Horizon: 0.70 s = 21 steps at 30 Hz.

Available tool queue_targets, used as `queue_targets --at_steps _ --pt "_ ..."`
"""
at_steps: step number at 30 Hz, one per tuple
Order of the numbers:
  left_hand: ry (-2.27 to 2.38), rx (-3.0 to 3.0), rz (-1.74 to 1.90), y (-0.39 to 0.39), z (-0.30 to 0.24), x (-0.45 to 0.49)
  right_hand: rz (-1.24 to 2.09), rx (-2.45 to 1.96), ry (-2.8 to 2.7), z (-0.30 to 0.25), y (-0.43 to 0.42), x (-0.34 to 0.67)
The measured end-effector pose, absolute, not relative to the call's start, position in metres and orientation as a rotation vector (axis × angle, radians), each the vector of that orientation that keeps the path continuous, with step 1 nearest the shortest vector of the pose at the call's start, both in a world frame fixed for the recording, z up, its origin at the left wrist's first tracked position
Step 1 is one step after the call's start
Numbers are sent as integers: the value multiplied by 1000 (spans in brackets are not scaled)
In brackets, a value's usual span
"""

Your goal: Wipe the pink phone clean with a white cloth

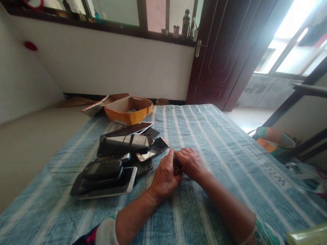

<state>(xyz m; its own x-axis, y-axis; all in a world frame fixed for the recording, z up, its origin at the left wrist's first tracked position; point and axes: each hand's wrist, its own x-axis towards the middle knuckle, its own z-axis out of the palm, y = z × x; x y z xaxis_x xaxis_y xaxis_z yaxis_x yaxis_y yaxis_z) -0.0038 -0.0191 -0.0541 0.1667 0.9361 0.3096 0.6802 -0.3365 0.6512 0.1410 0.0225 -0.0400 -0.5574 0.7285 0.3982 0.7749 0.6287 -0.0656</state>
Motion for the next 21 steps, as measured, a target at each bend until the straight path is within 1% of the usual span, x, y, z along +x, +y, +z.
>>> queue_targets --at_steps 7,21 --pt "1559 2070 941 -18 -55 -2 -133 -1437 -2386 -44 38 149" --pt "1555 2094 936 -19 -56 -2 -137 -1388 -2352 -59 14 173"
